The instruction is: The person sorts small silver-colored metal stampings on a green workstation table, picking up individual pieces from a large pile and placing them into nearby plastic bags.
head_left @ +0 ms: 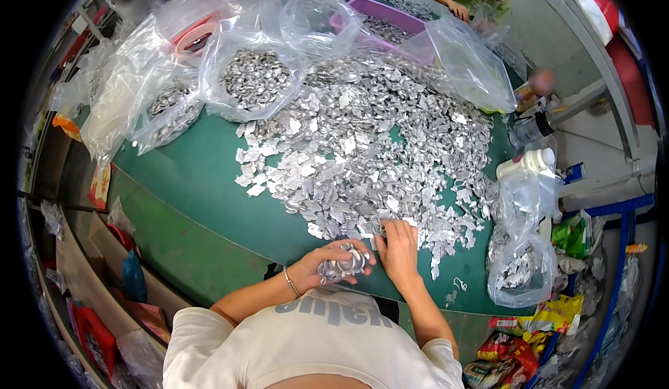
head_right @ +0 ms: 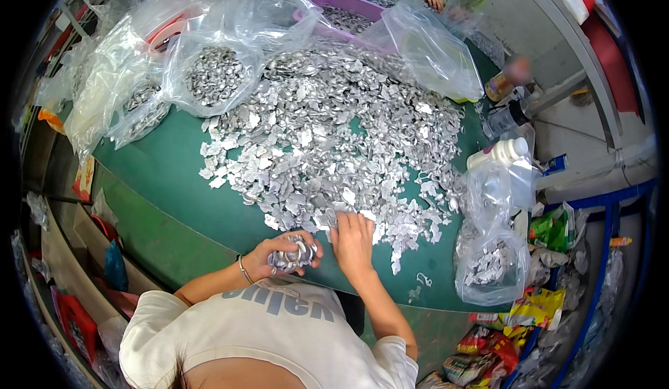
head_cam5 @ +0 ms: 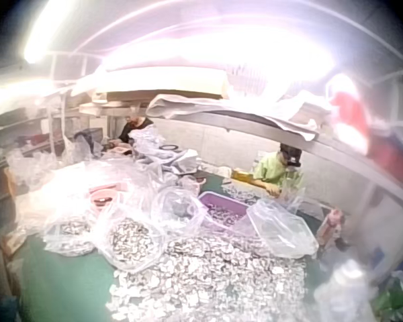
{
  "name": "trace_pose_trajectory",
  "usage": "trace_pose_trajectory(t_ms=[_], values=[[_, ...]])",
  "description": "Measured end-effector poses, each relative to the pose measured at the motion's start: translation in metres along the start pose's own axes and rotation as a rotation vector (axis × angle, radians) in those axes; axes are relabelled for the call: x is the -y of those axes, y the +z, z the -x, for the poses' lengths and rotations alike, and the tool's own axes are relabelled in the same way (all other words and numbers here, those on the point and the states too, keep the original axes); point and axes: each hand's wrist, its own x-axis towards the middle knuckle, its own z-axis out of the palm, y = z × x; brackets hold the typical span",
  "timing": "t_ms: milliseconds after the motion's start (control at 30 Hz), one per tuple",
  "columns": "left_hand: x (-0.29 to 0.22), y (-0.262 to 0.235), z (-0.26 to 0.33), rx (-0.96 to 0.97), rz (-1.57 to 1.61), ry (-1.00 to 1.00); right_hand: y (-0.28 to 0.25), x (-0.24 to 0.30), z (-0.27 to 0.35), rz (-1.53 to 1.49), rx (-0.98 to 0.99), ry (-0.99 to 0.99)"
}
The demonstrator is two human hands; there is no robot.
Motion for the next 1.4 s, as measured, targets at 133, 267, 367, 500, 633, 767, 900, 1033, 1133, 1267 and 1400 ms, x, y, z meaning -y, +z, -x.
trace_pose_trajectory(t_ms=[133, 267, 367, 500, 633, 767, 900, 1033, 1133, 1267, 1400], values=[[-0.001, 0.005, 0.002, -0.002, -0.020, -0.006, -0.006, -0.014, -0.002, -0.280, -0.042, 0.209], [-0.001, 0.004, 0.003, -0.002, -0.046, -0.004, -0.018, -0.029, -0.009, -0.674, -0.022, 0.470], [-0.003, 0.008, 0.004, -0.017, -0.061, -0.015, -0.016, -0.033, -0.022, -1.022, -0.100, 0.526], [-0.006, 0.011, 0.006, -0.008, -0.094, -0.025, -0.011, -0.041, -0.065, -0.888, -0.059, 0.477], [-0.004, 0.006, 0.006, 0.001, -0.082, -0.019, -0.004, -0.040, -0.093, -1.011, -0.086, 0.423], [-0.006, 0.007, 0.007, -0.054, -0.032, 0.014, -0.009, -0.029, -0.085, -1.281, 0.076, 0.509], [-0.005, 0.001, -0.002, 0.029, 0.061, 0.038, -0.010, -0.032, -0.054, -1.725, 0.179, 0.585], [-0.005, -0.002, -0.007, 0.024, 0.093, 0.034, -0.023, -0.027, -0.040, -2.091, 0.222, 0.595], [-0.003, -0.005, -0.009, 0.044, 0.106, 0.041, -0.027, -0.031, -0.043, -2.108, 0.240, 0.626], [-0.001, -0.007, -0.007, 0.037, 0.106, 0.051, -0.017, -0.052, -0.071, -1.916, 0.228, 0.274], [-0.003, -0.006, -0.003, 0.015, 0.093, 0.051, -0.025, -0.049, -0.135, -1.046, 0.132, 0.391]])
